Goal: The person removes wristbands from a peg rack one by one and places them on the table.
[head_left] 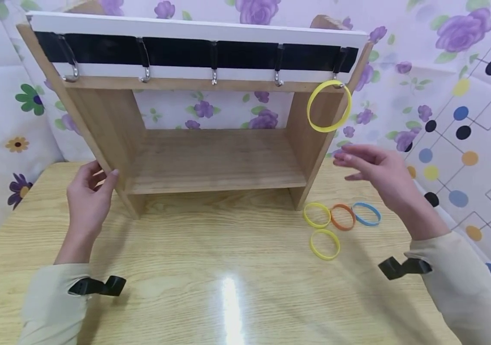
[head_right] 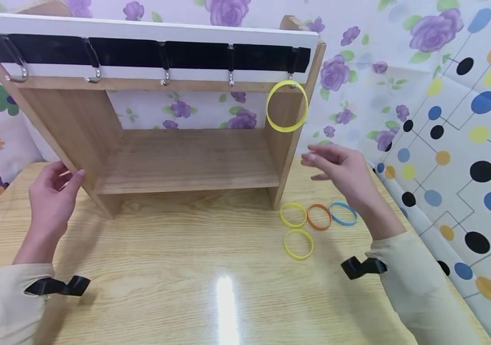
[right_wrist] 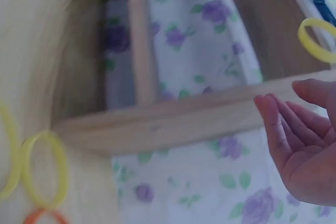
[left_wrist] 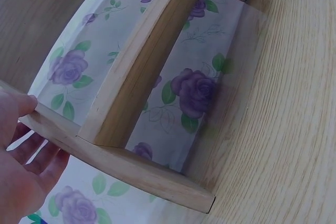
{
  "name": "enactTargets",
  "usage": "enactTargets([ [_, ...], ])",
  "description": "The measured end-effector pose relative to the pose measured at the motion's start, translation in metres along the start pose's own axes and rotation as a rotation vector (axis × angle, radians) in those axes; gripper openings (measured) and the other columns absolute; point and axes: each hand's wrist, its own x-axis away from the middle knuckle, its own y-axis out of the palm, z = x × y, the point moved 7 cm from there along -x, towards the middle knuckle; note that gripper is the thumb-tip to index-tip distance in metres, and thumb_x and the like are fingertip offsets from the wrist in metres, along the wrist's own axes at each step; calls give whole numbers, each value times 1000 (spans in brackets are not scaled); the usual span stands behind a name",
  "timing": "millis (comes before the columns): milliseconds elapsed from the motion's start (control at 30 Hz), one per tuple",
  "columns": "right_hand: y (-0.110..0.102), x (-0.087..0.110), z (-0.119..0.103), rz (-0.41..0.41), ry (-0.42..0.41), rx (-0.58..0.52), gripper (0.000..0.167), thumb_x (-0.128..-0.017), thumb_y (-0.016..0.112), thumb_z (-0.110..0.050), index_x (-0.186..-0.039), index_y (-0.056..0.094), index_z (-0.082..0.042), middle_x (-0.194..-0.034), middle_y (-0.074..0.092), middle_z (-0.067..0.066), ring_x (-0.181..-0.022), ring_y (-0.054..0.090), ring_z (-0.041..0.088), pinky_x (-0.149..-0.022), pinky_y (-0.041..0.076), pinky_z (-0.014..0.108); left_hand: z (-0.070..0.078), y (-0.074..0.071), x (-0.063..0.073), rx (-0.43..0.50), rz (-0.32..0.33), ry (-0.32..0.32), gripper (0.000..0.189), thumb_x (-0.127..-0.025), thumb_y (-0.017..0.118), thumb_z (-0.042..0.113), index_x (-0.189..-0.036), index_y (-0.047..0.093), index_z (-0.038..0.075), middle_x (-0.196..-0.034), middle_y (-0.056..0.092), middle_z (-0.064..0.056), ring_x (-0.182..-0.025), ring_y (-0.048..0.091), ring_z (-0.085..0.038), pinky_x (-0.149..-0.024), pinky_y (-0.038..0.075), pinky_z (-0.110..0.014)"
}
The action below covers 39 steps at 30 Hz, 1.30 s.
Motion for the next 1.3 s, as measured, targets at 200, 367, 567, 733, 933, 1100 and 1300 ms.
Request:
enactTargets([
  [200,14,-15,-30,-15,-65,-166,38,-91,69,-16,-124,61,3,-108,70,6,-101,66,16,-75,57,27,1,-1,1,7,1,12,23,-91,64,6,-112,62,17,-108,59,4,-96,59,-4,-81,47,-13],
  [367,19,-20,-41,-14,-78,-270,32,-90,70,-13,-118,63,1,-108,69,8,-103,65,19,-75,56,27,3,-1,1,7,0,36,25,-91,63,6,-115,63,13,-108,59,4,-96,59,-4,-81,47,-13],
  [567,18,-22,-46,-7,-105,-495,22,-90,66,-1,-112,67,2,-105,70,9,-98,66,21,-73,57,30,4,1,1,-19,-19,25,29,-92,63,8,-121,60,6,-108,58,5,-98,58,-4,-83,48,-15],
  [733,18,-22,-50,6,-126,-601,17,-88,66,3,-105,70,5,-100,69,12,-90,69,22,-73,57,31,2,1,0,-48,-36,1,37,-94,62,12,-129,55,1,-114,56,2,-104,57,-7,-89,48,-19],
  [933,16,-22,-55,31,-127,-651,16,-87,68,3,-103,71,6,-99,70,14,-88,70,22,-75,57,30,1,1,1,-65,-38,-5,39,-94,62,13,-131,54,1,-117,56,0,-107,57,-9,-91,48,-22],
  [1100,14,-23,-67,45,-136,-710,16,-86,68,6,-102,70,8,-95,70,15,-84,70,23,-76,57,31,1,1,2,-58,-33,-5,38,-94,62,13,-129,55,1,-116,57,1,-105,57,-8,-88,48,-20],
  [1300,13,-23,-87,40,-179,-690,19,-84,70,7,-102,69,9,-93,71,17,-84,70,25,-76,57,32,-1,0,3,-57,-21,-30,37,-94,62,14,-129,57,5,-115,57,2,-103,57,-7,-86,48,-18],
])
